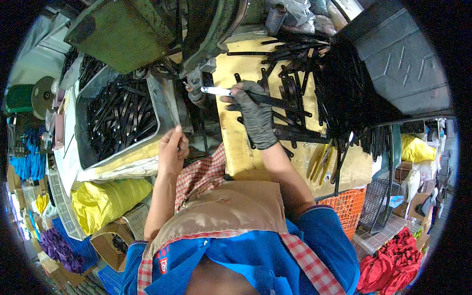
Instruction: The person repeatedly picks black plastic rods from a bin, inserts them into a press machine, and removes the assembled parts. The person places the finished items into a pile on the workbench.
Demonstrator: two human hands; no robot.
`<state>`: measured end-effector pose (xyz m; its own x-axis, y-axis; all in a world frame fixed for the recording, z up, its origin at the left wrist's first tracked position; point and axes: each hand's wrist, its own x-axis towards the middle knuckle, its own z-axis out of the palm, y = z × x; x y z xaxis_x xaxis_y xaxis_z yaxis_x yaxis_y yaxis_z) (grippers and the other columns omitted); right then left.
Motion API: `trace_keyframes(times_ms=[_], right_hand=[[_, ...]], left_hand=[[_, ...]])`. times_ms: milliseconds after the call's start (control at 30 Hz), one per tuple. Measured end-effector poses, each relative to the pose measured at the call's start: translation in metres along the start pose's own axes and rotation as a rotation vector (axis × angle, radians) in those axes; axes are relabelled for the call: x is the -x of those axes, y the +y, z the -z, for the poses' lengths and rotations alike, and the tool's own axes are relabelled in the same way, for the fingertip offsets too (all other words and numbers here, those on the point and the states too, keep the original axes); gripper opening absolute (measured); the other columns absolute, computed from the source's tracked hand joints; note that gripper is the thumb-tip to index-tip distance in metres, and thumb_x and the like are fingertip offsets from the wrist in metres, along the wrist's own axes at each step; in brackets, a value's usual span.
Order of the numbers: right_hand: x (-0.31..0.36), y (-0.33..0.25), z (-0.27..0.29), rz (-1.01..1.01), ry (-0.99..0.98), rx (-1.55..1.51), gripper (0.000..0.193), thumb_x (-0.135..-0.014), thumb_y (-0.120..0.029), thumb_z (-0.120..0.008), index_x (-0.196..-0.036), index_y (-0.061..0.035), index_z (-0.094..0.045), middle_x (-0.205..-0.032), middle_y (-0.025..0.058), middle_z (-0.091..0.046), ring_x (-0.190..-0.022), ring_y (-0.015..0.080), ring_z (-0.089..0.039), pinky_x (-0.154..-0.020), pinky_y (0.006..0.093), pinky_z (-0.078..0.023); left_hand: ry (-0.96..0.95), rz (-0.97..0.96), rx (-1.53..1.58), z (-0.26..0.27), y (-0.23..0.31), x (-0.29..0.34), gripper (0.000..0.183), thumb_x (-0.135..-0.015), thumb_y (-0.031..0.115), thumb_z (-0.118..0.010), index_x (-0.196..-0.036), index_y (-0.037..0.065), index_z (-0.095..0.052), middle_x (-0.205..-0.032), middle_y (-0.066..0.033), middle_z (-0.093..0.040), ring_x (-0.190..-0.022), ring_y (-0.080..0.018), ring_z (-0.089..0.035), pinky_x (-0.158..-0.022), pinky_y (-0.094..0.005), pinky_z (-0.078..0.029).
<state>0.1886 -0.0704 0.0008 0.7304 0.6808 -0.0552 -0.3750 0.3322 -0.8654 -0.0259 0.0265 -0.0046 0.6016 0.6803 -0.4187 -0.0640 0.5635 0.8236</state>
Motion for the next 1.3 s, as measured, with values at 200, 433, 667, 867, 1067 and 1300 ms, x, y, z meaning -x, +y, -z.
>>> trace_keyframes(times_ms=[200, 433, 667, 867, 1067, 1300], right_hand=[[-0.029, 0.041, -0.032, -0.057, -0.079, -0.187, 0.012, -0.092, -0.014, -0.062, -0.098, -0.0051, -0.057, -0.092, 0.0051, -0.061, -0.085, 0.0235, -0.068, -0.072, 0.0324, -0.058], [-0.006, 0.059, -0.035, 0.024, -0.047, -0.08, 0.016, -0.094, -0.014, -0.059, -0.104, -0.0029, -0.055, -0.097, 0.0078, -0.061, -0.088, 0.0227, -0.068, -0.073, 0.0303, -0.057], [-0.005, 0.014, 0.055, 0.567, -0.018, 1.323, 0.035, -0.081, -0.022, -0.072, -0.108, -0.0043, -0.057, -0.103, 0.0123, -0.062, -0.089, 0.0262, -0.062, -0.077, 0.0348, -0.051], [-0.049, -0.007, 0.123, -0.029, -0.069, 1.623, 0.038, -0.082, -0.037, -0.068, -0.096, -0.0025, -0.063, -0.096, 0.0156, -0.066, -0.092, 0.0344, -0.063, -0.081, 0.0406, -0.049], [-0.032, 0.013, 0.135, 0.263, 0.259, 0.814, 0.016, -0.085, -0.013, -0.068, -0.093, -0.0027, -0.058, -0.088, 0.009, -0.063, -0.074, 0.0202, -0.065, -0.067, 0.0306, -0.052], [0.011, -0.018, -0.006, 0.046, 0.009, 0.014, 0.013, -0.09, -0.014, -0.063, -0.093, -0.0054, -0.054, -0.085, 0.006, -0.061, -0.076, 0.0234, -0.07, -0.059, 0.0294, -0.058]], left_hand=[[0.039, -0.1, 0.012, -0.023, 0.034, -0.037, 0.033, -0.093, 0.031, -0.061, -0.07, 0.008, -0.053, -0.05, 0.0059, -0.04, -0.04, -0.0027, -0.03, -0.039, -0.02, -0.018], [-0.054, -0.118, 0.008, -0.028, 0.051, -0.084, 0.033, -0.091, 0.03, -0.064, -0.068, 0.008, -0.055, -0.052, 0.0044, -0.043, -0.04, -0.0032, -0.031, -0.038, -0.0208, -0.019], [-0.052, -0.092, -0.137, -0.03, 0.051, -0.11, 0.012, -0.087, 0.018, -0.066, -0.081, 0.009, -0.062, -0.065, 0.0013, -0.055, -0.043, -0.003, -0.038, -0.038, -0.0186, -0.022], [-0.046, -0.131, -0.164, -0.034, 0.058, -0.111, 0.01, -0.086, 0.015, -0.068, -0.081, 0.007, -0.063, -0.067, -0.0002, -0.06, -0.046, -0.0018, -0.043, -0.039, -0.0161, -0.026], [-0.084, -0.209, -0.392, -0.034, 0.059, -0.12, 0.015, -0.087, 0.017, -0.067, -0.077, 0.006, -0.063, -0.065, 0.0005, -0.059, -0.046, -0.0027, -0.041, -0.04, -0.0176, -0.028], [-0.153, 0.07, 0.063, -0.012, 0.044, -0.119, 0.027, -0.097, 0.03, -0.053, -0.083, 0.007, -0.052, -0.061, 0.002, -0.048, -0.046, -0.006, -0.037, -0.04, -0.019, -0.023]])
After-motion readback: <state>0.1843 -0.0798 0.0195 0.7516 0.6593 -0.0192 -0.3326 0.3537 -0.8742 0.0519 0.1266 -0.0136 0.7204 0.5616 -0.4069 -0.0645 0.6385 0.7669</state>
